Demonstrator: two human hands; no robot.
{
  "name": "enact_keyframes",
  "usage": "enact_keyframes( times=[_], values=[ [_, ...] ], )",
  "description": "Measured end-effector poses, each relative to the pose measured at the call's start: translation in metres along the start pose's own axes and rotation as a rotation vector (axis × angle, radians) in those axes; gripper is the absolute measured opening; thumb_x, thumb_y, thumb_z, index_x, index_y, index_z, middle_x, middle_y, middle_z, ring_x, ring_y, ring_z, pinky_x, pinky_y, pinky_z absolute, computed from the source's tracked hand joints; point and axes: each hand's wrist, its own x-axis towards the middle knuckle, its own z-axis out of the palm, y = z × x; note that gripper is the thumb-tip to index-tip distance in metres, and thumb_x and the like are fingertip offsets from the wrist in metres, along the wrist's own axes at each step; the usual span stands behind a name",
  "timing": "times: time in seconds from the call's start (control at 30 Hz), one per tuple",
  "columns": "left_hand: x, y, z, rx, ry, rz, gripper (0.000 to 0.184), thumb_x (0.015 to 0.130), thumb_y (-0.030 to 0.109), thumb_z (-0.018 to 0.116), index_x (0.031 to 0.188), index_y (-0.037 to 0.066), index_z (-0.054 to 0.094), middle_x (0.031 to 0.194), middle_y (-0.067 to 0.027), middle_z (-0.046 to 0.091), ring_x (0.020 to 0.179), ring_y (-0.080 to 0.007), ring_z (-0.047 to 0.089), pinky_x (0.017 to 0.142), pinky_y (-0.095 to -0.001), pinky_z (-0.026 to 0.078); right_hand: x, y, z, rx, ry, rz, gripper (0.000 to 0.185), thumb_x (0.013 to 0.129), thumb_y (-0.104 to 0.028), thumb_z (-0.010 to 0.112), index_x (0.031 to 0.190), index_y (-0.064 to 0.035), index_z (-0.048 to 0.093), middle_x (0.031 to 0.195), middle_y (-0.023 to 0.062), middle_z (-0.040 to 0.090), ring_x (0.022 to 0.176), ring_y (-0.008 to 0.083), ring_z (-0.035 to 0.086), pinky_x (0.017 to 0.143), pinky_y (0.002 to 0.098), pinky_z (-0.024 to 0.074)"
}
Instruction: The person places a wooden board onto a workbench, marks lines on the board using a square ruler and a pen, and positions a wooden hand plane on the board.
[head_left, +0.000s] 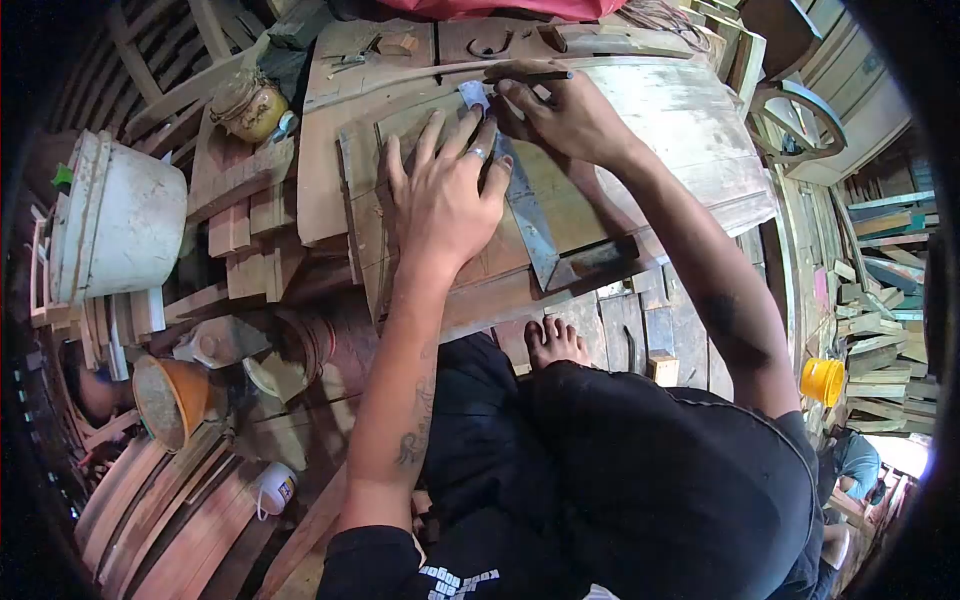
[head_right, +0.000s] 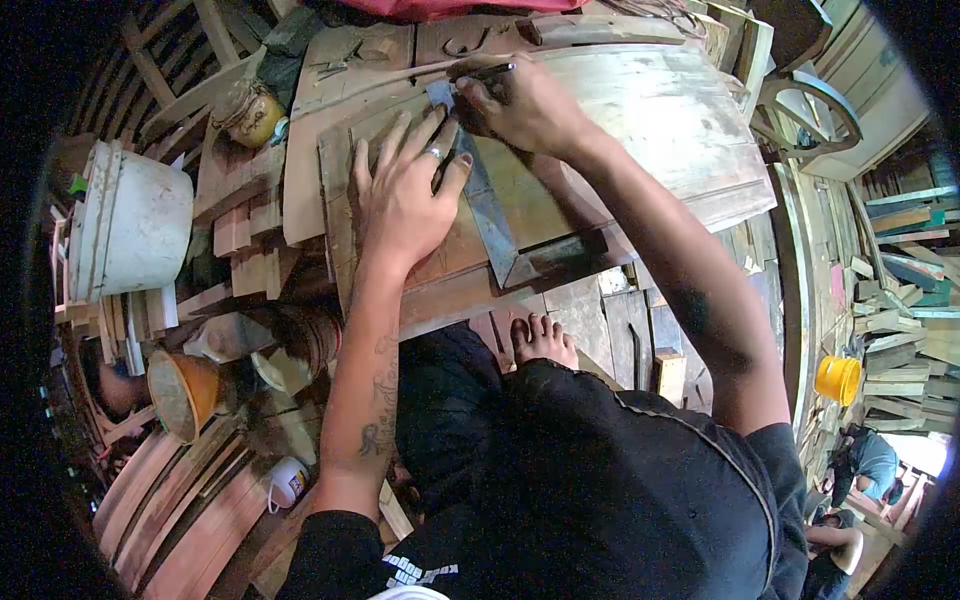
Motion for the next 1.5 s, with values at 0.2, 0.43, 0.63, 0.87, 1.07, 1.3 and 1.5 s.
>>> enact_keyframes(
  times=[0.2,0.43,0.63,0.87,1.07,1.3,1.5],
  values=[
    [0.001,0.000,0.001,0.034,0.000,0.008,0.050,0.103,0.040,0.058,0.146,0.016,0.067,0.161,-0.0044,0.055,0.154,-0.0326,0.040,0.129,-0.0620,0.013,-0.001,-0.002,0.001,-0.021,0.028,-0.037,0.027,0.105,-0.026,0.065,0.121,-0.0071,0.075,0.099,0.0207,0.078,0.085,0.0341,0.077,0.079,0.0451,0.0593],
    [0.000,-0.001,0.001,0.031,0.009,0.007,0.050,0.104,0.041,0.057,0.145,0.016,0.068,0.161,-0.0039,0.054,0.154,-0.0322,0.040,0.129,-0.0616,0.014,-0.002,-0.006,-0.001,-0.078,-0.073,0.061,0.029,0.106,-0.018,0.065,0.130,-0.0049,0.073,0.119,0.0181,0.077,0.108,0.0290,0.074,0.096,0.0384,0.0567],
    [0.000,-0.001,0.003,-0.020,0.030,0.014,0.047,0.102,0.038,0.058,0.140,0.013,0.071,0.159,-0.0035,0.056,0.153,-0.0339,0.041,0.129,-0.0642,0.011,-0.009,0.001,0.000,-0.171,-0.015,-0.063,0.028,0.106,-0.017,0.065,0.130,-0.0038,0.072,0.118,0.0174,0.076,0.107,0.0276,0.073,0.096,0.0382,0.0562],
    [0.001,-0.001,0.002,-0.010,0.024,0.013,0.046,0.102,0.037,0.059,0.137,0.012,0.073,0.158,-0.0033,0.057,0.153,-0.0337,0.042,0.129,-0.0653,0.012,-0.017,-0.008,-0.006,-0.084,-0.003,-0.050,0.024,0.106,-0.016,0.064,0.123,-0.0011,0.072,0.112,0.0167,0.074,0.103,0.0246,0.073,0.092,0.0376,0.0566],
    [0.001,-0.001,0.001,-0.004,0.018,0.011,0.045,0.101,0.037,0.060,0.137,0.013,0.074,0.159,-0.0032,0.057,0.153,-0.0327,0.041,0.129,-0.0643,0.011,-0.024,-0.016,-0.015,-0.096,-0.057,-0.053,0.025,0.106,-0.015,0.063,0.122,0.0020,0.072,0.105,0.0153,0.073,0.095,0.0198,0.071,0.087,0.0352,0.0568],
    [0.001,-0.001,0.003,-0.026,0.031,-0.001,0.046,0.099,0.035,0.061,0.139,0.014,0.073,0.159,-0.0023,0.056,0.154,-0.0318,0.041,0.130,-0.0627,0.010,-0.037,-0.029,-0.024,0.023,-0.081,0.050,0.026,0.102,-0.021,0.064,0.114,0.0001,0.072,0.098,0.0202,0.075,0.086,0.0300,0.074,0.079,0.0425,0.0573],
    [0.001,-0.002,0.004,-0.033,0.034,-0.003,0.046,0.100,0.035,0.061,0.139,0.014,0.073,0.160,-0.0021,0.056,0.154,-0.0317,0.042,0.130,-0.0625,0.011,-0.051,-0.039,-0.031,0.057,-0.121,0.032,0.024,0.100,-0.018,0.063,0.111,0.0003,0.073,0.091,0.0160,0.076,0.081,0.0227,0.072,0.076,0.0385,0.0576]
  ],
)
